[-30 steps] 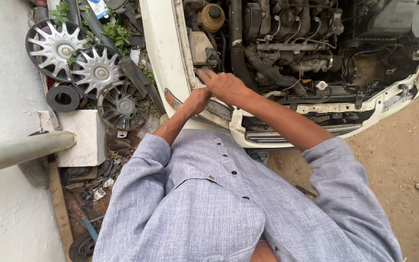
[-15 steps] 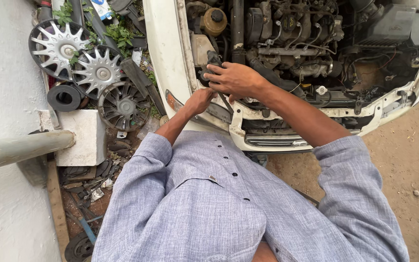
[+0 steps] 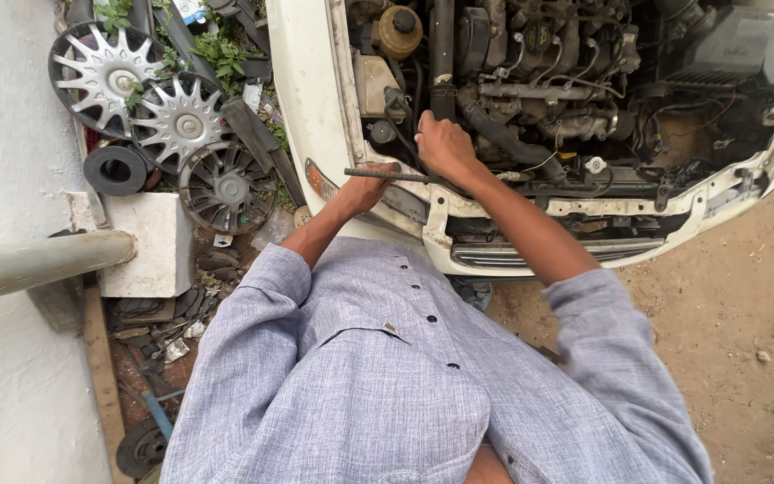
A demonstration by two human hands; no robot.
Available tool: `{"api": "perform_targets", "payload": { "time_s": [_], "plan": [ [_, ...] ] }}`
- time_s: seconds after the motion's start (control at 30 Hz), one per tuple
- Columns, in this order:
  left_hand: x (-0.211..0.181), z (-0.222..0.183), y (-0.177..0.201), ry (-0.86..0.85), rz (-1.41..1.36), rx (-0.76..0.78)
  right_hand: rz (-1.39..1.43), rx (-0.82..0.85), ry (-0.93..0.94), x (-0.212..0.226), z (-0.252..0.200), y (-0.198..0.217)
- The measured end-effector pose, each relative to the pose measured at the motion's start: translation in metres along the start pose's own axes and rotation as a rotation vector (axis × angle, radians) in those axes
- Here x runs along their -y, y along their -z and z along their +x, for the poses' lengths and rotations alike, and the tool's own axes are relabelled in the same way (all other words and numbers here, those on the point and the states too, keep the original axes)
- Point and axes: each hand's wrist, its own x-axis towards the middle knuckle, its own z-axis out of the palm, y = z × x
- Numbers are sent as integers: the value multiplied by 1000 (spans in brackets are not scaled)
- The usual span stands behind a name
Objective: The person uses a tool to unscrew and pry at the mounting points of a white car's front headlight assembly inside the engine bay.
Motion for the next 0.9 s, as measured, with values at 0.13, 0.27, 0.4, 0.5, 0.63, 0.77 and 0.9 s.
{"api": "perform_targets", "payload": {
  "time_s": [0.13,0.27,0.4,0.5,0.63,0.77,0.9],
  "plan": [
    [9,3,-9,54,3,32,-220,215,299,6,-30,18],
    [46,-2,-33,-41,93,-38,-639,-23,883,18,-31,37],
    [70,-4,-48,125,247,149,-1089,205,1057,37,-20,54],
    [69,-3,-46,22,210,78,-1069,213,1091,43,-17,60],
    [50,-1,-30,-89,156,-44,-1104,170,1154,52,-11,63],
    [27,-4,-12,107,68,12,-1215,131,1192,66,-10,65],
    [13,-8,-1,182,74,12,-1097,90,1144,74,-3,59]
  ]
}}
